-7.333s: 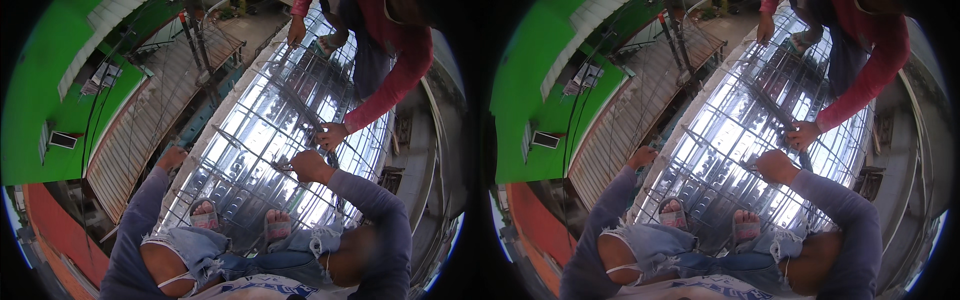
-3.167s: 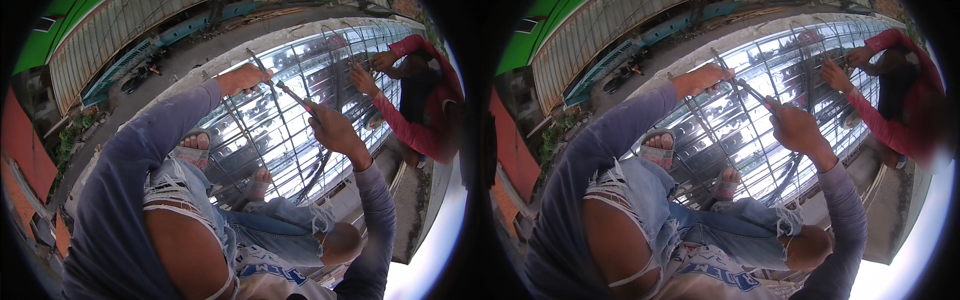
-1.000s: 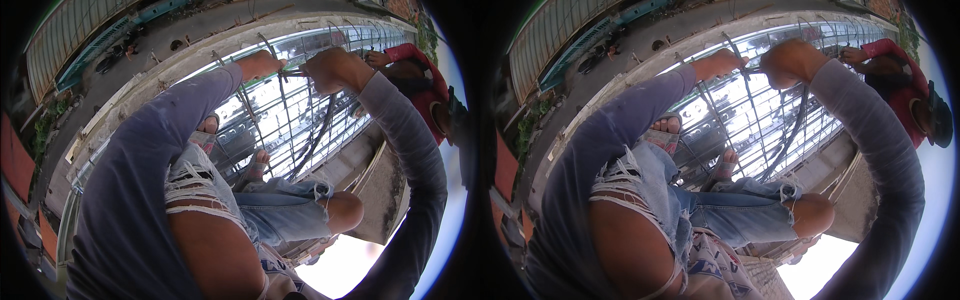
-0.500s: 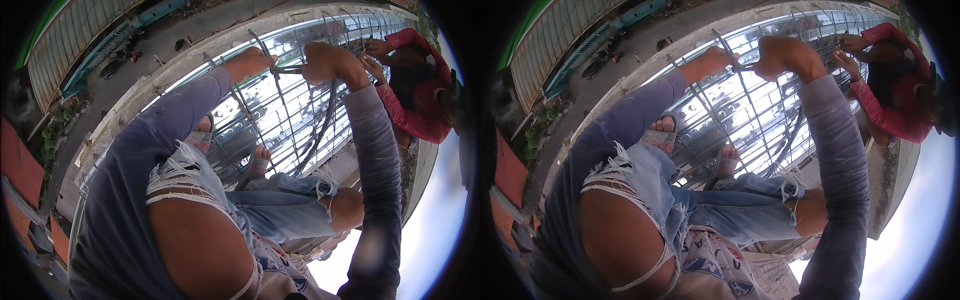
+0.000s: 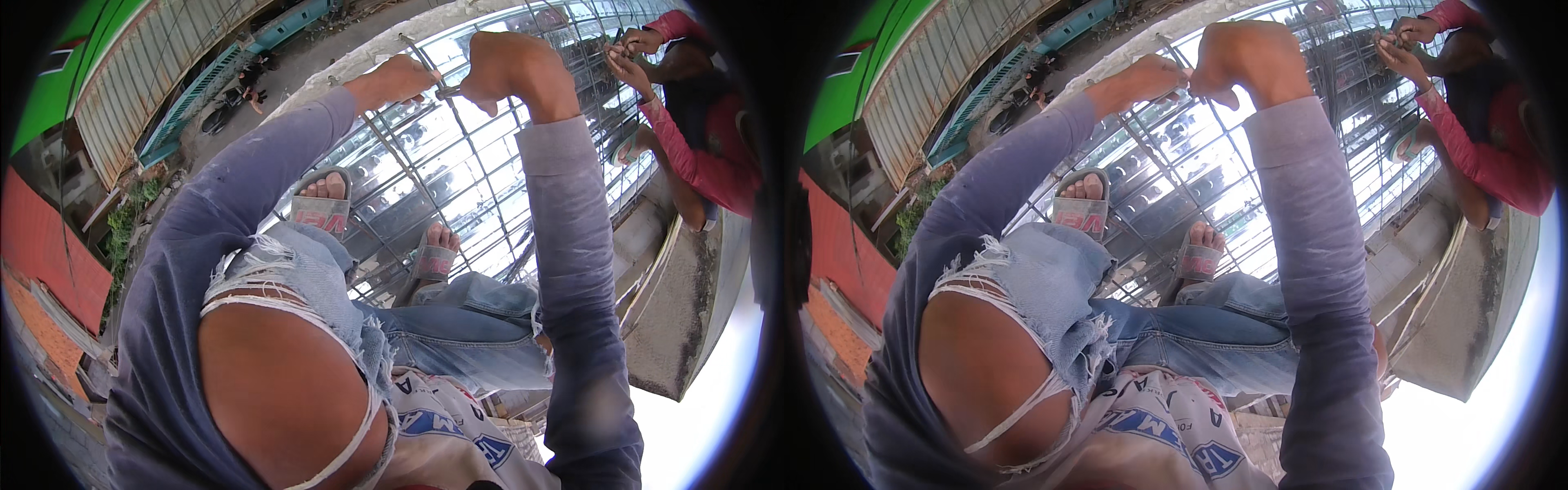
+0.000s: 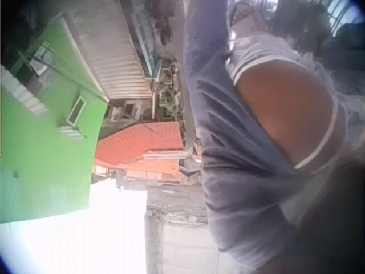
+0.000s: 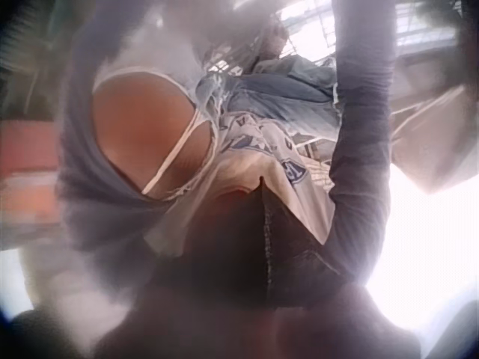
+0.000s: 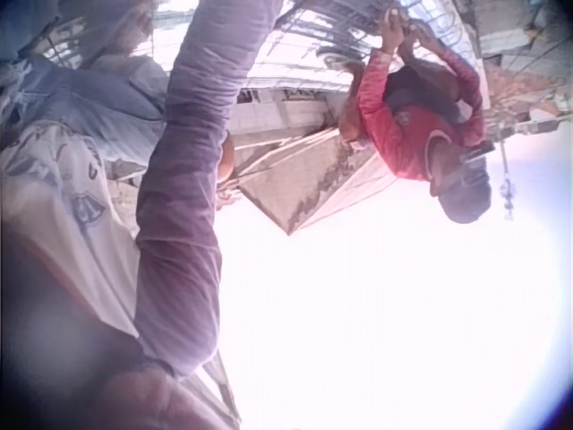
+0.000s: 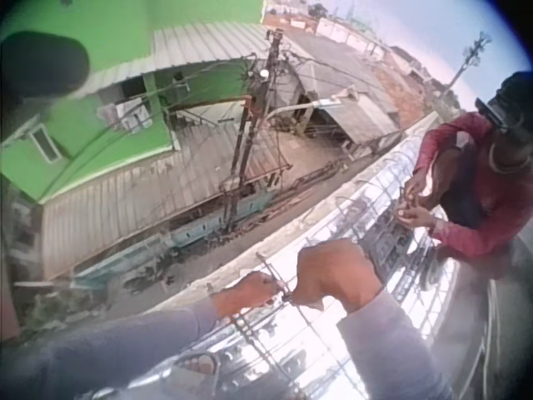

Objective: The person is assembling a metal grid structure on a rooftop. They use pliers to bend and secure metal wires to the grid framework. Another person is visible nearby, also working on the structure.

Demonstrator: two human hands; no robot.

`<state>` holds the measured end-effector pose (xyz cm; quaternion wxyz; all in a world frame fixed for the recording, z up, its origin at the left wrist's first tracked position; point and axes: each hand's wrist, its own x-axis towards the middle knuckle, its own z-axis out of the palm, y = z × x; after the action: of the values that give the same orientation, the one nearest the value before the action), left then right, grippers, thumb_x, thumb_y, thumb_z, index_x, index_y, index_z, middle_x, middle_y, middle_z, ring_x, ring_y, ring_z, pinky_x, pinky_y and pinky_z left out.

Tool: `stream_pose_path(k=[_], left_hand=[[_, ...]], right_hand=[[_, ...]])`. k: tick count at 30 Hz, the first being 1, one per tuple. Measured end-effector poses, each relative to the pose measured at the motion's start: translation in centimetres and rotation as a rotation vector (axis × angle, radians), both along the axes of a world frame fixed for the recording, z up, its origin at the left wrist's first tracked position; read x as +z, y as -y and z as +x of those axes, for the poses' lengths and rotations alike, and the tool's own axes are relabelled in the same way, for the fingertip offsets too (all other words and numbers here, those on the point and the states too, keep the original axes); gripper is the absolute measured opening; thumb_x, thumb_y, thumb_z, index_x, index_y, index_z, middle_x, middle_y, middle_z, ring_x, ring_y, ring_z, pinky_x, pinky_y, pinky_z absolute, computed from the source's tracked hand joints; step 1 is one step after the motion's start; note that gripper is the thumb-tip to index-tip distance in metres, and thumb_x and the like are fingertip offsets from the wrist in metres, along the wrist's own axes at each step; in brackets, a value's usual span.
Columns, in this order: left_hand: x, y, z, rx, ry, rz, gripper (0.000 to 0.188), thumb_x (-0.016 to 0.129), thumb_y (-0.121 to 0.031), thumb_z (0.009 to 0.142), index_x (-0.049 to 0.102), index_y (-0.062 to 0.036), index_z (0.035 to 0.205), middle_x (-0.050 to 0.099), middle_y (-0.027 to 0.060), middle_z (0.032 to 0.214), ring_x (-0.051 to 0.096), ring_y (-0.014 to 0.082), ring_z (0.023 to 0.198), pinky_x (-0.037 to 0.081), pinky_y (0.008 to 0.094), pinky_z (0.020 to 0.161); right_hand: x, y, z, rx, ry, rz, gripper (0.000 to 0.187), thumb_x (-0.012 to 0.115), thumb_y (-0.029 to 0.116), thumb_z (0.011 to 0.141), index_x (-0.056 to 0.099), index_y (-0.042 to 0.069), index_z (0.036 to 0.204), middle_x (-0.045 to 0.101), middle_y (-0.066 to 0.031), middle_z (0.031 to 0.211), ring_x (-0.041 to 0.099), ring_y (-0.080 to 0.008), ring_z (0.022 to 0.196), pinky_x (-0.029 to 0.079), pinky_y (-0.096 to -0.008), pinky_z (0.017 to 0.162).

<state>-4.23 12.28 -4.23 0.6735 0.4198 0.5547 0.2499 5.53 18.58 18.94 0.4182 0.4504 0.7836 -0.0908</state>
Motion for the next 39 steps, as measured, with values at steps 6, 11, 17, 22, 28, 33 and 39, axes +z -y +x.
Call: stream_pose_path(k=[6, 11, 17, 22, 28, 33, 39], left_hand=[[7.3, -4.2, -4.4, -0.279, 0.013, 0.274, 0.03, 0.057, -0.025, 0.103, 0.071, 0.0001, 0.113, 0.074, 0.012, 0.102, 0.069, 0.0214, 0.085, 0.053, 0.0345, 0.076], [14.7, -3.5, -2.8, -0.809, -0.331, 0.463, 0.045, 0.059, -0.036, 0.104, 0.068, 0.0006, 0.128, 0.073, 0.0146, 0.123, 0.071, 0.024, 0.11, 0.057, 0.0362, 0.096], [7.1, 3.7, 4.5, 0.433, 0.883, -0.526, 0.069, 0.043, -0.052, 0.108, 0.046, 0.0081, 0.141, 0.043, 0.0367, 0.153, 0.051, 0.0439, 0.14, 0.043, 0.0531, 0.119], [9.0, 1.2, 12.7, 1.247, 1.51, -0.194, 0.075, 0.044, -0.062, 0.104, 0.041, -0.0033, 0.15, 0.049, 0.0288, 0.148, 0.051, 0.041, 0.138, 0.04, 0.0624, 0.116], [9.1, 2.1, 9.7, 1.351, 1.917, -0.475, 0.053, 0.052, -0.045, 0.102, 0.056, 0.0008, 0.128, 0.061, 0.0208, 0.13, 0.06, 0.036, 0.121, 0.047, 0.0617, 0.107], [7.0, -0.6, 12.9, 1.153, 1.924, -0.439, 0.029, 0.048, -0.023, 0.102, 0.06, -0.0023, 0.119, 0.07, 0.0134, 0.109, 0.068, 0.0269, 0.105, 0.055, 0.0507, 0.094], [4.2, -0.5, 13.4, 1.143, 1.895, -0.293, 0.025, 0.047, -0.021, 0.101, 0.062, -0.0033, 0.112, 0.072, 0.0104, 0.104, 0.07, 0.0227, 0.1, 0.057, 0.045, 0.093]], right_hand=[[-0.1, 0.5, 0.2, -0.041, -0.076, -0.026, 0.046, 0.079, 0.007, 0.059, 0.08, 0.0, 0.104, 0.074, -0.0278, 0.113, 0.076, -0.0413, 0.098, 0.058, -0.0496, 0.086], [-0.4, 1.3, 1.5, -0.054, -0.061, 0.006, 0.049, 0.082, 0.016, 0.06, 0.082, 0.012, 0.109, 0.077, -0.0191, 0.113, 0.076, -0.0379, 0.1, 0.058, -0.0451, 0.089], [-1.9, 3.0, 0.0, 0.018, -0.239, 0.154, 0.029, 0.075, 0.024, 0.07, 0.083, 0.017, 0.096, 0.079, -0.0105, 0.103, 0.078, -0.0251, 0.094, 0.057, -0.037, 0.086], [-1.6, 0.3, 0.8, 0.004, -0.165, 0.069, 0.039, 0.072, 0.024, 0.059, 0.083, 0.014, 0.095, 0.079, -0.0146, 0.101, 0.077, -0.03, 0.089, 0.057, -0.0381, 0.083], [-4.0, -0.1, 0.4, -0.038, -0.263, -0.161, 0.044, 0.072, 0.027, 0.058, 0.076, -0.009, 0.082, 0.073, -0.0268, 0.08, 0.07, -0.0322, 0.069, 0.055, -0.0398, 0.066], [-3.9, -0.6, 3.7, 0.021, -0.27, -0.015, 0.044, 0.071, 0.028, 0.061, 0.077, -0.009, 0.084, 0.073, -0.03, 0.084, 0.072, -0.0328, 0.072, 0.056, -0.0411, 0.07], [-3.3, 1.3, 3.8, 0.075, -0.273, 0.01, 0.047, 0.07, 0.031, 0.065, 0.079, -0.007, 0.092, 0.075, -0.0307, 0.094, 0.076, -0.0386, 0.085, 0.057, -0.0417, 0.08]])
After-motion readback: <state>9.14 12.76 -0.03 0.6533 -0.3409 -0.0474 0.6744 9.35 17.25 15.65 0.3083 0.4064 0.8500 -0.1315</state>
